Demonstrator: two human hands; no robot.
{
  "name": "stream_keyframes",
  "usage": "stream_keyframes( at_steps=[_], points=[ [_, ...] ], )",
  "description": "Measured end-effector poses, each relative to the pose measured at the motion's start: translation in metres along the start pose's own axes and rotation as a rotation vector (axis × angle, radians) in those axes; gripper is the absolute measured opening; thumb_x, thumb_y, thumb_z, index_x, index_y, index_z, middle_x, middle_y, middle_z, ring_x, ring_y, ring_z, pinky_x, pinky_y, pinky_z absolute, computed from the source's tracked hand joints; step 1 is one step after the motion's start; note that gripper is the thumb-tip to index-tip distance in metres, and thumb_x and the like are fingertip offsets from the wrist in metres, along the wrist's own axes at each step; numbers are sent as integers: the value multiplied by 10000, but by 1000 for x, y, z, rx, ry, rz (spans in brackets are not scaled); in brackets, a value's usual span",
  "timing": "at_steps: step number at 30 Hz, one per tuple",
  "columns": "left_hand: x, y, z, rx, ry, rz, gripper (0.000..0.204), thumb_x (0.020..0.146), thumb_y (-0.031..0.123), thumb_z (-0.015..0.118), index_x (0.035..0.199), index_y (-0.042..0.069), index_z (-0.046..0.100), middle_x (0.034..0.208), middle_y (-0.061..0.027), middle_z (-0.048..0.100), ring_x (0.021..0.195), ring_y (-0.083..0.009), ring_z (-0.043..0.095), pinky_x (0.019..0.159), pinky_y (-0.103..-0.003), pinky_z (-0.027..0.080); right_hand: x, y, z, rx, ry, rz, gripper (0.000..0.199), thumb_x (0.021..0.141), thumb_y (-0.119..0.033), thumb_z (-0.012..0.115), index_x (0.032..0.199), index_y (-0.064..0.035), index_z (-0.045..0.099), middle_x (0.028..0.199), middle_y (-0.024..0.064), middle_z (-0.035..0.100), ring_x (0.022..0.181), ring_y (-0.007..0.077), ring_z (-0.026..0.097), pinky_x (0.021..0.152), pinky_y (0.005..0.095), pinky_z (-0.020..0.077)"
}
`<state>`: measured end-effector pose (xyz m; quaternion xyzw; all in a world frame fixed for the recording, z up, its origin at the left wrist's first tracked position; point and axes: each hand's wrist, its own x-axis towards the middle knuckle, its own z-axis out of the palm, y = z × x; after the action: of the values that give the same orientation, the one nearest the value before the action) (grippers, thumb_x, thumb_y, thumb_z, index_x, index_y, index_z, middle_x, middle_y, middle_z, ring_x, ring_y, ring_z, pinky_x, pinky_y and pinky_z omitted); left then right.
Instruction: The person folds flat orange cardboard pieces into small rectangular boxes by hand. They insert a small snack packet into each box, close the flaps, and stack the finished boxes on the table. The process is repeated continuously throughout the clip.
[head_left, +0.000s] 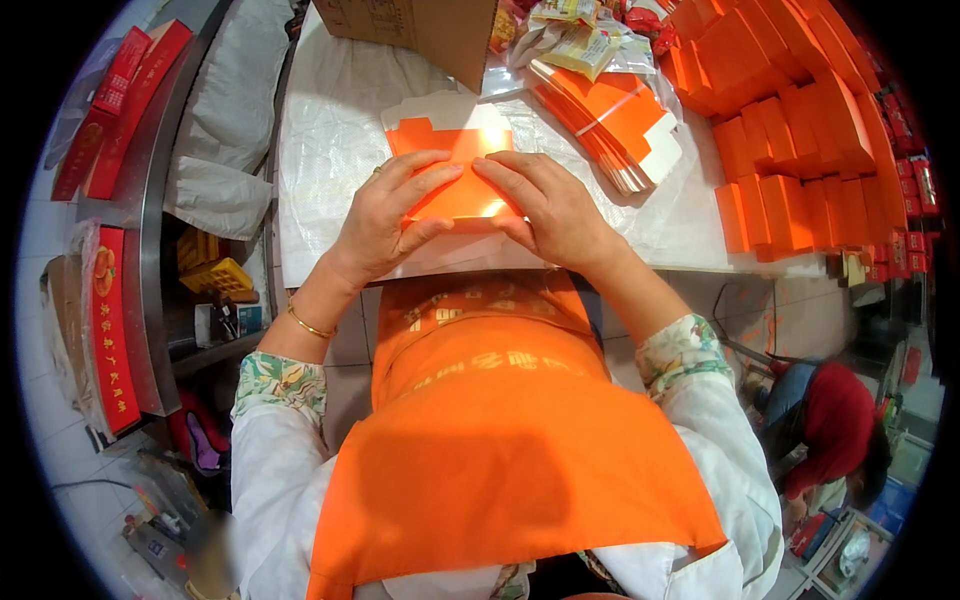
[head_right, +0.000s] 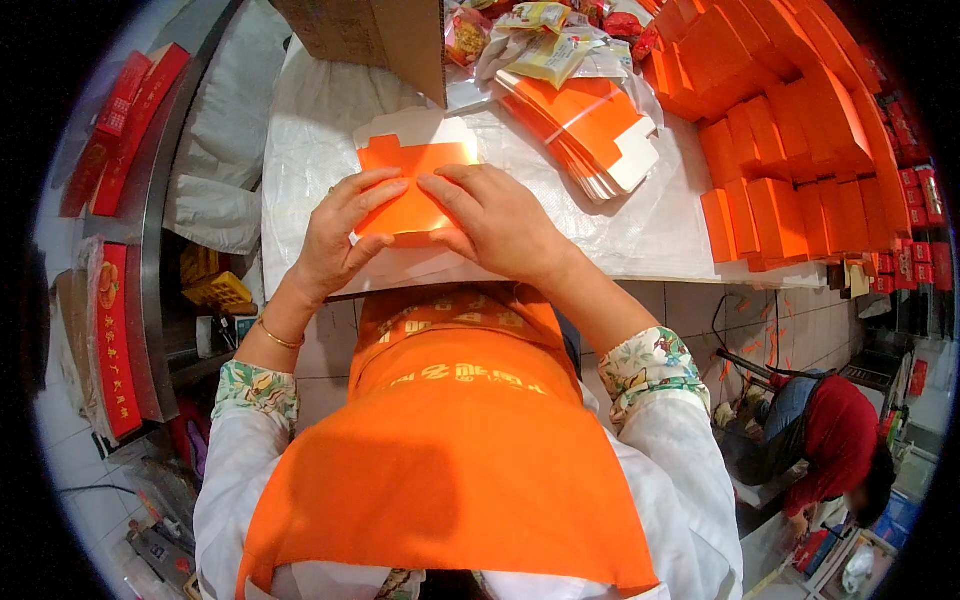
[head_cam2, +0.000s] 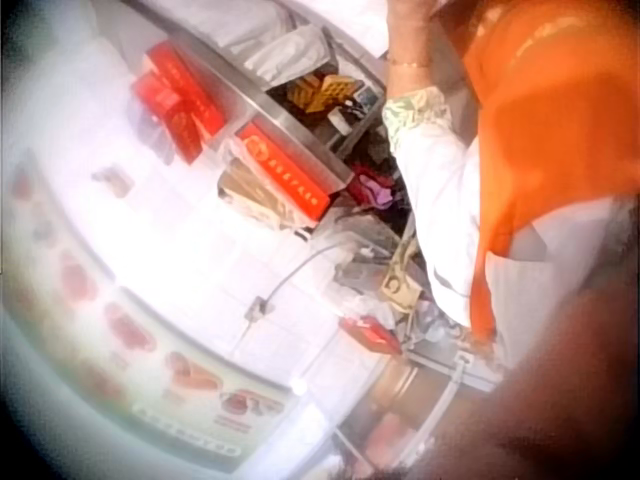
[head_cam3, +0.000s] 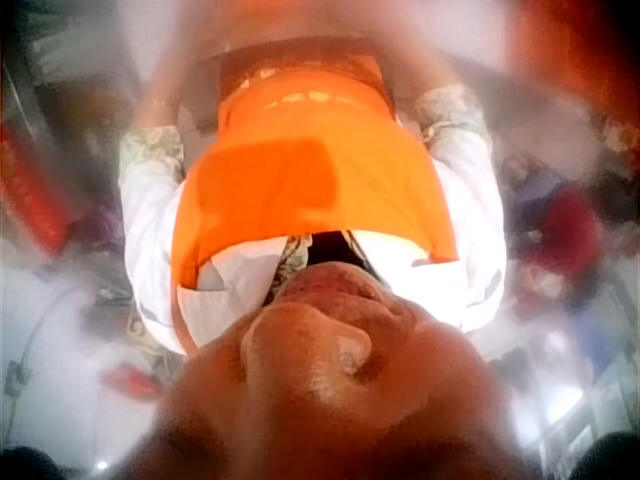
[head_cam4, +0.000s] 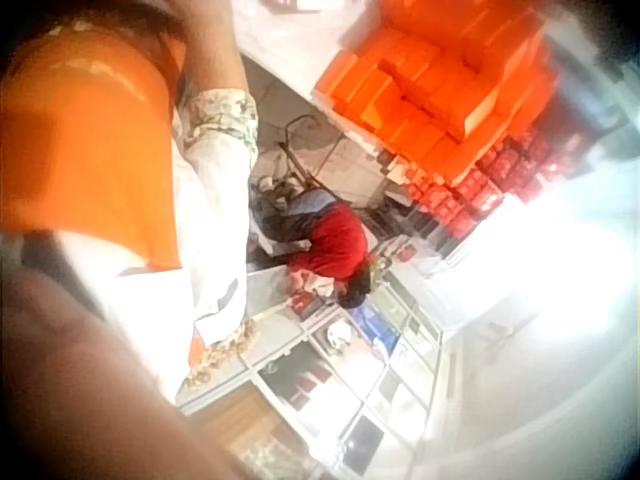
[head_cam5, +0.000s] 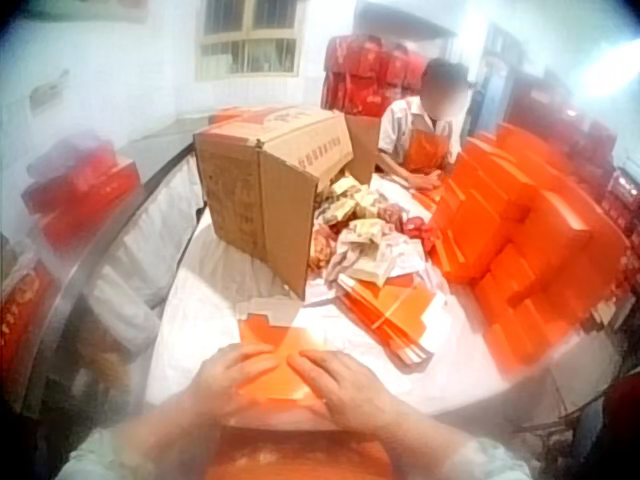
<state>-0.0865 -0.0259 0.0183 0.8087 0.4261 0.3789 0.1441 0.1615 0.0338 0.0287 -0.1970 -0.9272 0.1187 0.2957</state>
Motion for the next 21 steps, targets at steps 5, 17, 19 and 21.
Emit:
stream_keyframes(
  at_steps=[5,17,19,21],
  points=[
    [5,1,-2,7,24,6,517,915,479,609,1238,77,635,1239,-150,619,1099,-333,610,937,-389,487,2,0,0,18,35,2,520,849,-260,689,1301,-52,538,1161,157,588,1022,340,591,860,411,501],
    [8,5,-4,-33,10,40,319,895,162,666,1207,102,658,1207,-133,624,1081,-328,607,919,-390,502,0,-4,1,76,62,10,484,818,-53,678,1294,-68,591,1265,161,584,1083,343,594,899,404,510],
    [7,4,-3,-43,3,54,314,902,158,656,1211,102,659,1250,-134,604,1126,-333,586,954,-393,484,-3,-3,2,83,64,4,491,821,-49,672,1304,-68,586,1286,165,571,1093,350,588,912,408,505],
    [6,3,-2,-52,-9,61,312,910,156,646,1218,106,659,1292,-137,581,1168,-339,564,987,-395,466,-5,-3,3,81,72,-6,494,822,-46,667,1309,-68,583,1296,166,565,1096,350,586,920,410,503]
  ],
)
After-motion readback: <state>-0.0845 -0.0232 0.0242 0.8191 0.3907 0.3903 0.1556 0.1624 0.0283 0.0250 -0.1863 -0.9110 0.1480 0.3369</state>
